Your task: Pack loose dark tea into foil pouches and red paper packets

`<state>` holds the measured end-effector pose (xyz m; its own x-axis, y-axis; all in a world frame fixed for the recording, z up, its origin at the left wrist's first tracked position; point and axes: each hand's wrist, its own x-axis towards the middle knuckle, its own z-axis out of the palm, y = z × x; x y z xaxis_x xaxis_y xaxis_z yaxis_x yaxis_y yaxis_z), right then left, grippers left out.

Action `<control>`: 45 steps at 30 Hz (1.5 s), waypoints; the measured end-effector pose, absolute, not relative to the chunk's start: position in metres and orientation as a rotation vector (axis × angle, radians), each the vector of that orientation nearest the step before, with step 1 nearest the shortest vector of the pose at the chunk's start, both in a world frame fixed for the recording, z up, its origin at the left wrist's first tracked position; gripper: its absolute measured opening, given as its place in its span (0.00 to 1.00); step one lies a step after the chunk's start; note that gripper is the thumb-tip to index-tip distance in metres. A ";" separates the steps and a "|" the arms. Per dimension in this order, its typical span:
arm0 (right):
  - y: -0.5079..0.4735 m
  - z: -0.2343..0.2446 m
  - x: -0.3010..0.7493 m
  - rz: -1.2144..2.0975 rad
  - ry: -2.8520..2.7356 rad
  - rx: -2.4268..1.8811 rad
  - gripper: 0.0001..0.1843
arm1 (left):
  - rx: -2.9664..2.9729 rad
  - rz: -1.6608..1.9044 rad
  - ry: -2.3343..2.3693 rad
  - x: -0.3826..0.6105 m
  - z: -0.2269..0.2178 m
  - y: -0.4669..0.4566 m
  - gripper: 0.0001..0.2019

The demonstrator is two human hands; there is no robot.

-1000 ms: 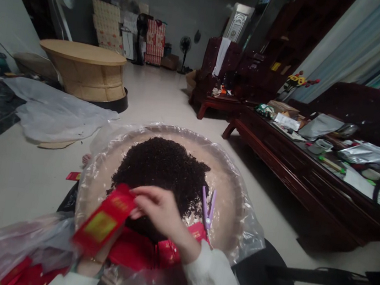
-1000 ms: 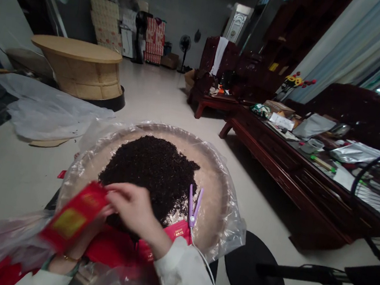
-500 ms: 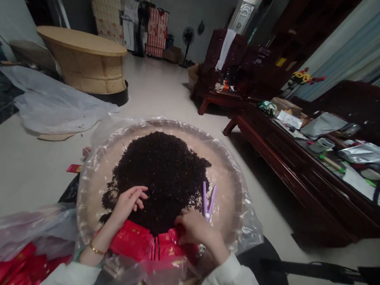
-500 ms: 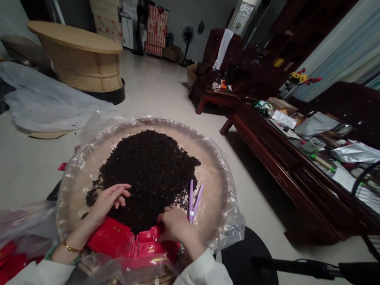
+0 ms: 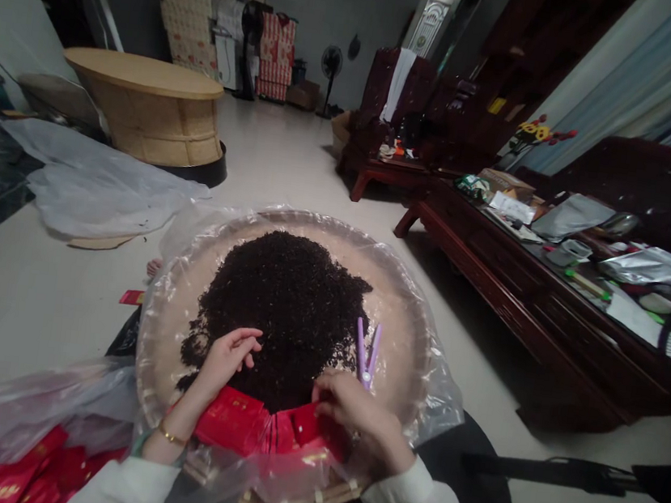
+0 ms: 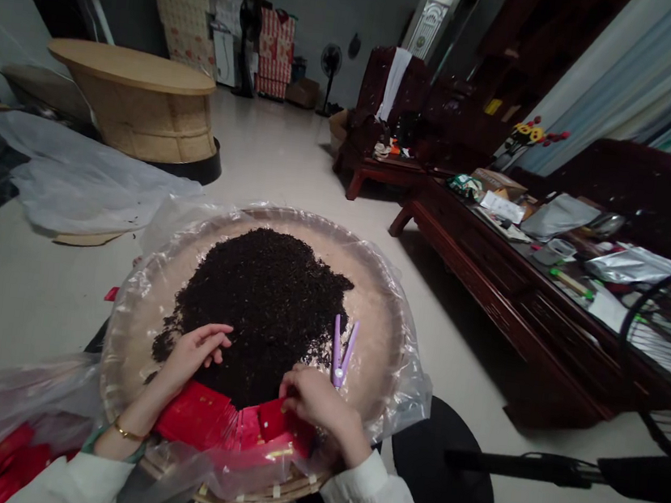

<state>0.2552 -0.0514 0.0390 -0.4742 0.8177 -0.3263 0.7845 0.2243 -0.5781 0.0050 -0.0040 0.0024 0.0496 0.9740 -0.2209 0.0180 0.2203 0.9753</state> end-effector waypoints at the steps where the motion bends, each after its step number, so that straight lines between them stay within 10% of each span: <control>1: -0.051 0.040 0.254 1.136 -2.330 -1.539 0.05 | 1.091 0.985 1.269 0.005 0.003 -0.005 0.20; 10: -0.035 0.028 0.209 1.346 -1.507 -1.426 0.05 | 1.174 0.722 1.028 0.011 0.008 -0.015 0.17; 20: -0.039 0.008 0.208 1.509 -1.339 -1.402 0.34 | 1.466 0.796 1.174 0.007 -0.005 -0.012 0.21; 30: -0.041 0.010 0.201 1.598 -1.304 -1.378 0.22 | 1.417 0.835 1.108 0.010 -0.010 -0.010 0.09; 45: -0.045 0.012 0.193 1.699 -1.250 -1.301 0.19 | 1.492 0.646 1.121 0.010 0.004 -0.015 0.18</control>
